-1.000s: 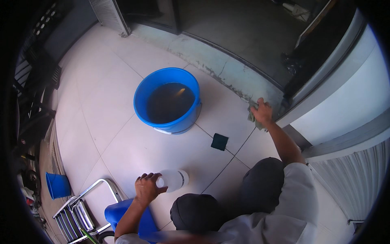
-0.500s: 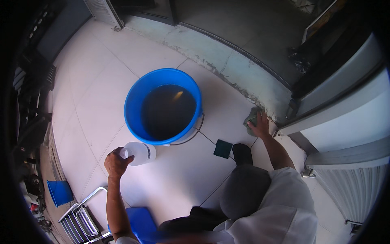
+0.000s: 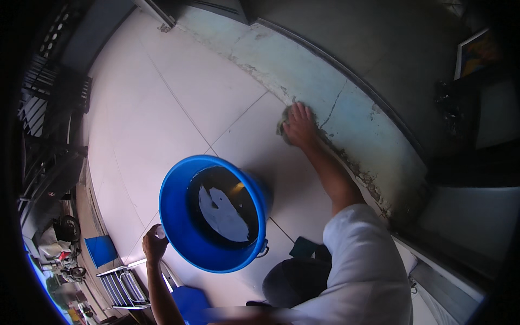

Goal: The person kneels on a tiled floor and wipes the surface near a metal shutter door using a cloth and a sponge. They repeatedly dip the cloth into a blue bucket of water, wring it out, and scrub the floor and door threshold. A white bottle is also handled and placed on the floor.

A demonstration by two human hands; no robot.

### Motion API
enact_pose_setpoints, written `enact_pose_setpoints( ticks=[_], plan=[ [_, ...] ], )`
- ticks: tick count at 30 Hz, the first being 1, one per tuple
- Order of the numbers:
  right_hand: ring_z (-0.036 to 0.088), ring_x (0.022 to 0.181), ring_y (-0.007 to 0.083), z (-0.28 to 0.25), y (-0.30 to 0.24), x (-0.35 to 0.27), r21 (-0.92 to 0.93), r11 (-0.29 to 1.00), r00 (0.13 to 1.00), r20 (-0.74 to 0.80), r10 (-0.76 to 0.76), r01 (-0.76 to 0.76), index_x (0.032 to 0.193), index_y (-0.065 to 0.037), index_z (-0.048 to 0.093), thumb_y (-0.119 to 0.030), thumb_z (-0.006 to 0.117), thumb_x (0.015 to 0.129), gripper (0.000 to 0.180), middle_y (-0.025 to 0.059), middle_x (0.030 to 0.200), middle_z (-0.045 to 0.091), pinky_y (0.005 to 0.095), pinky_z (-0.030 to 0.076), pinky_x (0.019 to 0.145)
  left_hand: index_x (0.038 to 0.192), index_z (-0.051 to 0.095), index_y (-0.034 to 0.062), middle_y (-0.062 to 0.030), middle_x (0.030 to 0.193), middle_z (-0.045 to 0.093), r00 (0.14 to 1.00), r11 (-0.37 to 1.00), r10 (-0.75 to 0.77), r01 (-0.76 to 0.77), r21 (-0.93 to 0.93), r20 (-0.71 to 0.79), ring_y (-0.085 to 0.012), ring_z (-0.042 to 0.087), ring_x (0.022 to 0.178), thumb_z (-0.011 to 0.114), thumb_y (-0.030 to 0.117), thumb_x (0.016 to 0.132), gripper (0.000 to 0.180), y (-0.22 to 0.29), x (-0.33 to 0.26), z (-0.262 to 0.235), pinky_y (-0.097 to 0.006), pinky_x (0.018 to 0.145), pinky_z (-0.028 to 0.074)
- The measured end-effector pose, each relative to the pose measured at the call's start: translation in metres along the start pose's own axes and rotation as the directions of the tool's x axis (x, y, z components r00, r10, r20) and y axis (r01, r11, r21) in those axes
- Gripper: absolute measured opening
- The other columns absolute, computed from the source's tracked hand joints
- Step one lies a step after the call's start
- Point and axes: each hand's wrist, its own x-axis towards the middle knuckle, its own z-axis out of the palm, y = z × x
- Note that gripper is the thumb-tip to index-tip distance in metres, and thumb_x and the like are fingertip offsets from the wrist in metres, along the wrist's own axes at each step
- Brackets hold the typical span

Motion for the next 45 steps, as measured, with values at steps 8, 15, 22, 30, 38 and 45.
enact_pose_setpoints(
  ticks=[8,15,22,30,38,45],
  plan=[
    [0.029,0.131,0.0281,0.003,-0.005,0.059,0.075,0.992,0.995,-0.014,-0.099,0.100,0.121,0.000,0.052,-0.032,0.048,0.087,0.046,0.0128,0.138,0.037,0.0435,0.020,0.109,0.131,0.043,0.0166,-0.0121,0.119,0.053,0.964,0.936,-0.121,0.032,0.351,0.235,-0.0303,0.054,0.109,0.081,0.044,0.056,0.088,0.016,0.007,-0.034,-0.044,0.086,0.045],
    [0.036,0.125,0.0297,-0.051,0.049,-0.120,0.138,0.986,0.996,-0.033,-0.085,0.089,0.120,0.002,0.050,-0.023,0.063,0.071,0.056,0.0157,0.132,0.042,0.0452,0.025,0.107,0.130,0.044,0.0106,-0.0103,0.097,0.045,0.911,0.929,-0.019,-0.137,-0.345,-0.413,-0.0184,0.051,0.078,0.061,0.008,0.076,0.057,0.066,0.037,-0.075,-0.036,0.060,0.045],
    [0.031,0.127,0.0409,-0.136,0.075,-0.329,0.077,0.989,0.987,0.109,0.116,-0.125,0.119,0.004,0.049,-0.025,0.059,0.070,0.058,0.0211,0.138,0.035,0.0582,0.023,0.104,0.130,0.043,0.0081,-0.0186,0.121,0.042,0.864,0.583,-0.081,-0.363,-0.727,-0.497,-0.0223,0.054,0.084,0.052,0.018,0.079,0.053,0.115,0.070,-0.044,-0.033,0.069,0.050],
    [0.031,0.127,0.0398,-0.047,0.032,-0.125,0.114,0.993,0.999,0.046,0.018,-0.023,0.117,0.005,0.050,-0.027,0.059,0.073,0.055,0.0214,0.136,0.036,0.0515,0.024,0.106,0.127,0.041,0.0044,-0.0101,0.098,0.054,0.788,0.625,-0.004,-0.479,-0.616,-0.616,-0.0142,0.053,0.080,0.056,0.026,0.084,0.050,0.127,0.073,-0.012,-0.028,0.065,0.047],
    [0.028,0.131,0.0323,0.042,-0.048,0.137,0.073,0.997,0.999,-0.041,-0.033,0.036,0.123,0.001,0.050,-0.039,0.051,0.085,0.056,0.0152,0.139,0.035,0.0455,0.020,0.109,0.123,0.040,0.0029,-0.0069,0.086,0.052,0.778,0.597,-0.001,-0.503,-0.625,-0.628,-0.0140,0.051,0.077,0.061,0.031,0.081,0.055,0.125,0.071,-0.004,-0.026,0.066,0.046],
    [0.030,0.129,0.0360,0.016,-0.031,0.078,0.163,0.970,0.981,-0.097,-0.168,0.183,0.127,-0.006,0.048,-0.044,0.058,0.078,0.063,0.0154,0.139,0.034,0.0480,0.025,0.106,0.123,0.041,0.0022,-0.0096,0.095,0.051,0.627,0.756,0.253,-0.603,-0.254,-0.737,-0.0142,0.052,0.077,0.059,0.026,0.084,0.049,0.118,0.073,-0.003,-0.025,0.066,0.045]
  ],
)
